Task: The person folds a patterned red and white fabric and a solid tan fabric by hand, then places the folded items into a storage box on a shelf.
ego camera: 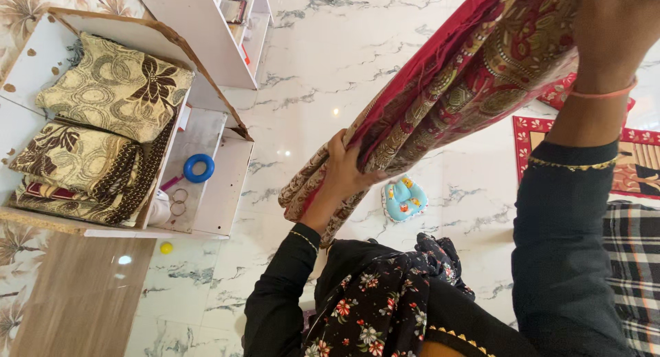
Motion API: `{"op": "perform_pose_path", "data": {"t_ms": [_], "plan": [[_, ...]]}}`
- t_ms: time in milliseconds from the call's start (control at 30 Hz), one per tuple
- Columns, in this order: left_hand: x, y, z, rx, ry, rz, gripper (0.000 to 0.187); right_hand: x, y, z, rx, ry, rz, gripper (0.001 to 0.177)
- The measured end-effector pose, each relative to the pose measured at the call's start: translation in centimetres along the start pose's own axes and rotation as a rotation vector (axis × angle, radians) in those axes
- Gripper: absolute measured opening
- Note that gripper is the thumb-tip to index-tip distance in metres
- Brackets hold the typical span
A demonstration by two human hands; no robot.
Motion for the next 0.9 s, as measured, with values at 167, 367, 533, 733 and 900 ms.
{"op": "perform_pose_path", "data": {"t_ms": [167, 367, 533, 733, 900], "plan": [[-2.8, 2.3, 0.5, 0.083, -0.132, -0.162, 0.045, 0.3, 0.0, -0.2, -0.012, 0.085, -0.028, 0.026], [-6.9, -4.8, -0.8, -0.086, -0.189, -0.493, 0.024, 3.5, -0.3, -1.7, 0.012, 0.060, -0.007, 0.007], [-3.8, -6.5, -0.6, -0.029, -0.233, -0.509, 0.026, 7.4, 0.4, -2.9, 0.068, 0.270, -0.006, 0.009], [-0.5, -4.1, -0.6, -0.001, -0.029, -0.183, 0.038, 5.6, 0.5, -1.1, 0.059, -0.007, -0.005, 0.005], [-3.1, -2.7, -2.9, 0.001, -0.214, -0.361, 0.024, 3.5, 1.1, 0.2, 0.048, -0.168, -0.126, 0.008]]}}
Point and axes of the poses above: each hand's wrist, its own z-axis towards the middle knuckle, its own y-axis out of the palm, x = y × z, the point moved 2 cm from there along z, towards the middle knuckle, and after that the axes turned 13 degrees about -z, right-handed, at the moved point
